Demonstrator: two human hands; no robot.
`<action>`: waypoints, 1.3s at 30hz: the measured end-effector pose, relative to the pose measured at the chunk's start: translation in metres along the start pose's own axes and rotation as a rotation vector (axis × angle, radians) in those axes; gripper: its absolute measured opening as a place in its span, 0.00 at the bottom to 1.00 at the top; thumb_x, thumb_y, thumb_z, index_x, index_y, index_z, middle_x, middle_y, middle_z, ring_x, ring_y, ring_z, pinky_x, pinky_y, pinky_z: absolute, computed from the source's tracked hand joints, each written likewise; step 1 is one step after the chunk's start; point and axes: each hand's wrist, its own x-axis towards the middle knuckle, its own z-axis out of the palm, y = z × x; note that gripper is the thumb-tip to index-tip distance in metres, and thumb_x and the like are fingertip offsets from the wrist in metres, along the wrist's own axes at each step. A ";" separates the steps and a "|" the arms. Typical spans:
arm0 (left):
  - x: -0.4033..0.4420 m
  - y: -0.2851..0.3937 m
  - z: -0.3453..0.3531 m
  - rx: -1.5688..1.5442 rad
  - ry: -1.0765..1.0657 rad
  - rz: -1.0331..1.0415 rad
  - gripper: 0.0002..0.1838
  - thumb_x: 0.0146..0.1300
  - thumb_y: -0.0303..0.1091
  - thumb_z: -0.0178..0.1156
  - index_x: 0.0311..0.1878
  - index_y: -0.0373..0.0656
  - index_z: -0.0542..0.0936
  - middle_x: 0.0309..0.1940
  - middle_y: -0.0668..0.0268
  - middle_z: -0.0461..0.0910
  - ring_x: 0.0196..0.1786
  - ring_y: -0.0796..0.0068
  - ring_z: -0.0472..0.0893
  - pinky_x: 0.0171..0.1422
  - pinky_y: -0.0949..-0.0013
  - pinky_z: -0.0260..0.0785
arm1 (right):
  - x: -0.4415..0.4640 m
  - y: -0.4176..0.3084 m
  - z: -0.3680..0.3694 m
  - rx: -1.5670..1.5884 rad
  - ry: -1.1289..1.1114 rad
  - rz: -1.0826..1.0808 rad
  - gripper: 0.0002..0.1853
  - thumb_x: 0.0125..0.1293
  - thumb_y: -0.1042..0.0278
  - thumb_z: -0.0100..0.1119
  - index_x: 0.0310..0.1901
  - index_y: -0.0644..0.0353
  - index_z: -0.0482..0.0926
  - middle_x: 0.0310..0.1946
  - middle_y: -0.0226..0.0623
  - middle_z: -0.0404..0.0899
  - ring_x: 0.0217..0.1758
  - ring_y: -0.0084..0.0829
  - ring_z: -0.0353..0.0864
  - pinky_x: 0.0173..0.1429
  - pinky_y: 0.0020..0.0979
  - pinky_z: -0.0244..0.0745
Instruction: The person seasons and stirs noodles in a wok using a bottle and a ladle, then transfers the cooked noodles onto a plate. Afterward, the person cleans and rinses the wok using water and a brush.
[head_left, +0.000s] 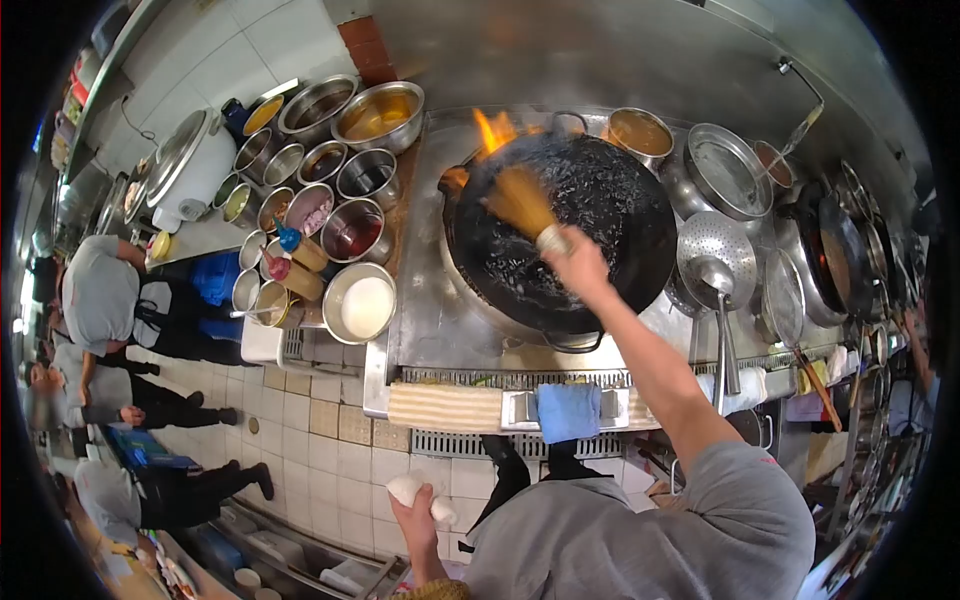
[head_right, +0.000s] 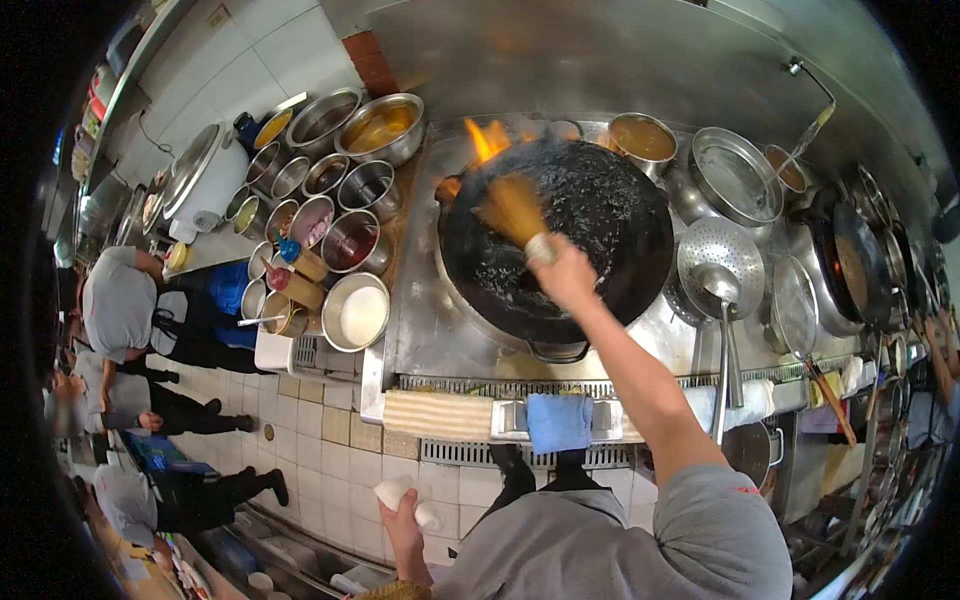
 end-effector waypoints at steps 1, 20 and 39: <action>-0.001 0.004 0.002 0.004 -0.005 0.012 0.23 0.56 0.24 0.61 0.55 0.36 0.68 0.44 0.58 0.75 0.43 0.69 0.77 0.47 0.67 0.73 | -0.018 -0.010 0.003 0.065 -0.081 -0.018 0.26 0.56 0.53 0.65 0.56 0.50 0.76 0.43 0.50 0.83 0.48 0.53 0.81 0.55 0.49 0.74; 0.004 0.022 0.043 0.034 -0.126 -0.001 0.21 0.57 0.25 0.62 0.54 0.35 0.70 0.42 0.61 0.77 0.42 0.71 0.78 0.48 0.68 0.73 | 0.019 -0.008 0.036 0.413 -0.065 0.240 0.26 0.59 0.56 0.62 0.59 0.56 0.74 0.36 0.48 0.82 0.36 0.40 0.79 0.40 0.39 0.73; 0.011 0.022 0.229 -0.136 -0.605 -0.209 0.23 0.71 0.46 0.52 0.54 0.33 0.75 0.44 0.61 0.80 0.45 0.75 0.80 0.49 0.71 0.73 | 0.051 0.057 -0.141 -0.486 -0.324 -0.147 0.22 0.56 0.50 0.64 0.54 0.39 0.81 0.48 0.36 0.83 0.51 0.39 0.83 0.54 0.40 0.78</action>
